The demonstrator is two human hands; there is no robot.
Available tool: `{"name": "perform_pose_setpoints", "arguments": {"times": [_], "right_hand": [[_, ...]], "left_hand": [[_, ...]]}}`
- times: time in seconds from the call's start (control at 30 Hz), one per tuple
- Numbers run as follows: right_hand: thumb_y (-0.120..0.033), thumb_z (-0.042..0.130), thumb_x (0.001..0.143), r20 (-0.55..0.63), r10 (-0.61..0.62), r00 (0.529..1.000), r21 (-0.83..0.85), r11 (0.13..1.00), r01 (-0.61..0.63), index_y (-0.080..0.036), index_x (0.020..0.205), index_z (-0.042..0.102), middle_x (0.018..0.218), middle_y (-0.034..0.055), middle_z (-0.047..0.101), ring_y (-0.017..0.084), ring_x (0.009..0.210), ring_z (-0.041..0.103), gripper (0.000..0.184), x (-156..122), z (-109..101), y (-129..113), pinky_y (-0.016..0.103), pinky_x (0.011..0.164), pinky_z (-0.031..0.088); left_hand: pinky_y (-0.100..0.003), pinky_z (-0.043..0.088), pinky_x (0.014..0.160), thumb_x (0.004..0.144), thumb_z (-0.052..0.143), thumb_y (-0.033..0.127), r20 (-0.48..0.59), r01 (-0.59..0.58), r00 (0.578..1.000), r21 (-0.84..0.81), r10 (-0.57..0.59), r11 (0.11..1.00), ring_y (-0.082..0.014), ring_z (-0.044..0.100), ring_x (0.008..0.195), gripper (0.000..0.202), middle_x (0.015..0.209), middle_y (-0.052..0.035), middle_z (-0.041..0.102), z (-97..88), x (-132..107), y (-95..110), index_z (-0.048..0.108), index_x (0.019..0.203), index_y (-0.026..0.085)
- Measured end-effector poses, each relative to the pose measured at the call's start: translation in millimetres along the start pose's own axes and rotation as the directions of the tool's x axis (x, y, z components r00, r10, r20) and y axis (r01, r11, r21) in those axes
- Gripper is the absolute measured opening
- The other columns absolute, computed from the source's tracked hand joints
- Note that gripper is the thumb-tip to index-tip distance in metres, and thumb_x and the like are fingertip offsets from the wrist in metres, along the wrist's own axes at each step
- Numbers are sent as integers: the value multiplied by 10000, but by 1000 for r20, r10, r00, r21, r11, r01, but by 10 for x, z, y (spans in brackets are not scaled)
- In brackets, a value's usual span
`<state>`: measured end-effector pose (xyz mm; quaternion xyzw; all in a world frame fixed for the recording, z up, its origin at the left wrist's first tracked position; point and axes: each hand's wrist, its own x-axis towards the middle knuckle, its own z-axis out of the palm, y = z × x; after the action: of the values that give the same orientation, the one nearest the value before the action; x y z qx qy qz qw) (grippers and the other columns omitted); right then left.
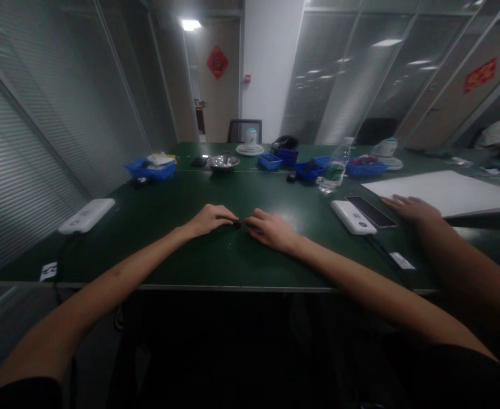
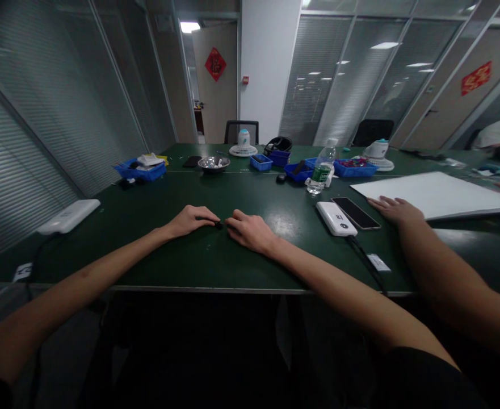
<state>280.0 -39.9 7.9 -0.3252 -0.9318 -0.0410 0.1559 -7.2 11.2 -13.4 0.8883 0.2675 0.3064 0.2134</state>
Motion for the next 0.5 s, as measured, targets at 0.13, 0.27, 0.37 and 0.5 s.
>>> {"name": "perform_pose_setpoints", "arguments": {"times": [0.13,0.27,0.37,0.5], "right_hand": [[-317,523,1077,-9,-21,1000,-13,1000,21,-201,1364,625,1193,94,608,153,798,592,325,20,13,-8,275,640,426],[-319,506,1087,-16,-32,999,40,999,33,-200,1374,610,1199,94,603,153,808,595,327,32,24,0,276,656,451],[-318,502,1091,-43,-3,999,88,996,6,-209,1379,594,1202,90,601,158,841,608,321,38,46,9,277,687,473],[-318,500,1094,-64,38,997,118,993,-30,-215,1387,580,1211,91,603,165,875,622,321,45,61,1,284,729,485]], "left_hand": [[-371,542,992,973,714,236,1,0,1000,-9,0,1000,-218,721,1074,238,1148,-70,785,0,2,0,817,1187,254],[-381,536,996,971,717,242,7,1,1000,-12,-1,1000,-225,714,1076,240,1143,-74,784,3,6,3,817,1189,256],[-388,521,1007,980,706,247,23,8,1000,-22,-7,1000,-228,697,1102,280,1179,-79,771,5,8,13,792,1246,257],[-387,506,993,990,691,255,49,32,998,-32,-30,999,-225,682,1079,321,1171,-78,757,10,19,28,755,1305,252]]}}
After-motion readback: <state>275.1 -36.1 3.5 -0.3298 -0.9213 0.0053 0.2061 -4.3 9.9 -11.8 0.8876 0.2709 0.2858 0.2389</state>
